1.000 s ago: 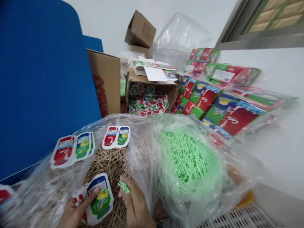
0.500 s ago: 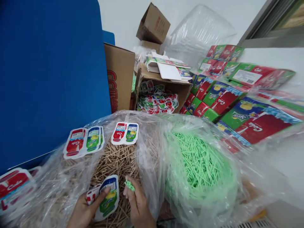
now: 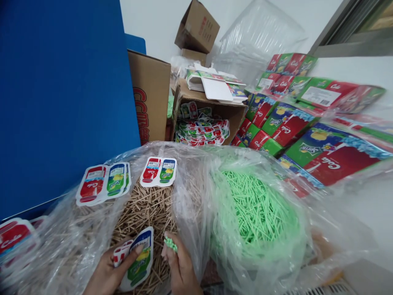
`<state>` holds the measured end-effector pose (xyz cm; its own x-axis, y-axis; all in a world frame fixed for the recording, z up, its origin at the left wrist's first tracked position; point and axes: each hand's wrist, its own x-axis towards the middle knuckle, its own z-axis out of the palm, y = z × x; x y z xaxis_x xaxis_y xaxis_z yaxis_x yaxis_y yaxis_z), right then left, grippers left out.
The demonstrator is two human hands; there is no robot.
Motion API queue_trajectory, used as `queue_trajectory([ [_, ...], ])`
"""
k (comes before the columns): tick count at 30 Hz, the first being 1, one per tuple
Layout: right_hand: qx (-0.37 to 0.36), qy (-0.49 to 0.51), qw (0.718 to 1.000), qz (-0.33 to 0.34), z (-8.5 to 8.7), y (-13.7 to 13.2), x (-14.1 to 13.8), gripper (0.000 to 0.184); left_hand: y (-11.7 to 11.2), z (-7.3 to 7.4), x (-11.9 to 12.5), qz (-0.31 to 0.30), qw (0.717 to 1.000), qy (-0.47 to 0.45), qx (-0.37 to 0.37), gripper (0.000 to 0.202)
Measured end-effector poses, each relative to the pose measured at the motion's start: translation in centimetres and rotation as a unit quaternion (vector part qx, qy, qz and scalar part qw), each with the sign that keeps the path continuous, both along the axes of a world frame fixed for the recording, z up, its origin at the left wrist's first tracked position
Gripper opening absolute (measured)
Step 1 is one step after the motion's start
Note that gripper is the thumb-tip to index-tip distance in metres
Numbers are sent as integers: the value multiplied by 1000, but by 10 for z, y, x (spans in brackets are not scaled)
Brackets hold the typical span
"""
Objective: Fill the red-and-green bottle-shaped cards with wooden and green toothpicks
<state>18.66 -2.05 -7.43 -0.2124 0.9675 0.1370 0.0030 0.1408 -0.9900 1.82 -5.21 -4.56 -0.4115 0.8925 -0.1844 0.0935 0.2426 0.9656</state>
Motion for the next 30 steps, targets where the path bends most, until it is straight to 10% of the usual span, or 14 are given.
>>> queue_trajectory([
  [16, -160, 179, 970, 23, 43, 27, -12, 31, 12, -16, -6, -178, 947, 265, 35, 23],
  [30, -184, 19, 982, 33, 39, 37, -29, 49, 17, -4, 0, -249, 927, 271, 77, 18],
])
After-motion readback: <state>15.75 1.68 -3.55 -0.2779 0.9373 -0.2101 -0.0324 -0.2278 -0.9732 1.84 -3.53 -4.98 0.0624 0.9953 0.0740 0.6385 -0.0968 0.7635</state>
